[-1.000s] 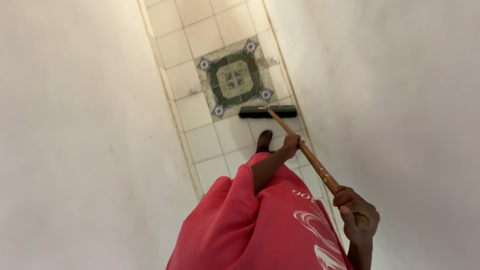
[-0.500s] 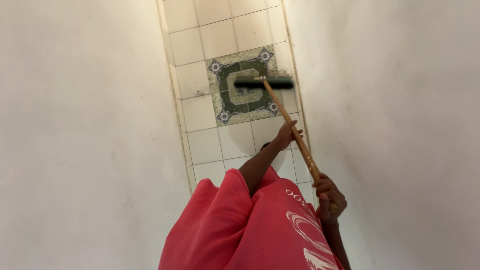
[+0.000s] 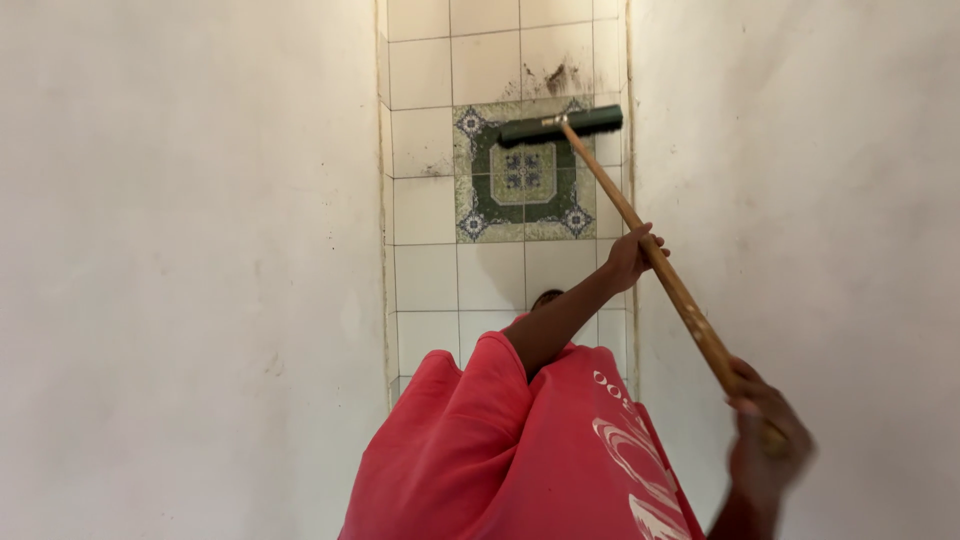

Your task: Sweep the tiled floor using a long-handled broom.

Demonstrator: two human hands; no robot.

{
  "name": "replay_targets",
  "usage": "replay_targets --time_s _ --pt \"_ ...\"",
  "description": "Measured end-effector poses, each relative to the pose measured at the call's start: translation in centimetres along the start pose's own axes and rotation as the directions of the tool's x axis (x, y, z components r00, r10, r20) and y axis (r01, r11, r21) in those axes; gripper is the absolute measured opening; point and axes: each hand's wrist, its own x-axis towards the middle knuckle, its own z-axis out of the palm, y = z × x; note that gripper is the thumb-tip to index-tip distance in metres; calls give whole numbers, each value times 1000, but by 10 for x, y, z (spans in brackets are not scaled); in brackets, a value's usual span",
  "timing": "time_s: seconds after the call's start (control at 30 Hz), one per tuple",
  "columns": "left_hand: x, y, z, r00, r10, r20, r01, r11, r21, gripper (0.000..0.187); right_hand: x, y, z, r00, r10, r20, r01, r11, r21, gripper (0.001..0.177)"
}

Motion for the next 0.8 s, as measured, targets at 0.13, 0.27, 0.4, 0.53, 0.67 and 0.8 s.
replay_targets --time_s 0.13,0.27,0.4,0.53,0.67,0.8 --pt "-4 -28 -9 990 -55 -128 49 997 -51 47 -20 -69 -38 984 153 -94 -163 980 -114 41" --pt "-13 -57 -24 941 -184 -284 181 983 -39 56 -37 6 -138 992 39 119 -54 990 127 43" --pt "-21 -67 -36 865 -370 -339 404 914 32 63 -9 -12 -90 999 -36 14 35 997 76 41" --pt "-30 -46 -54 848 -355 -394 384 923 -4 65 17 5 -15 970 -242 26 225 933 280 37" --pt "-15 -24 -91 880 -254 -402 275 961 -6 67 4 5 41 945 -327 -25 317 891 326 28" --pt "0 7 -104 914 -88 -397 102 995 13 55 -6 23 96 968 -247 40 232 947 224 35"
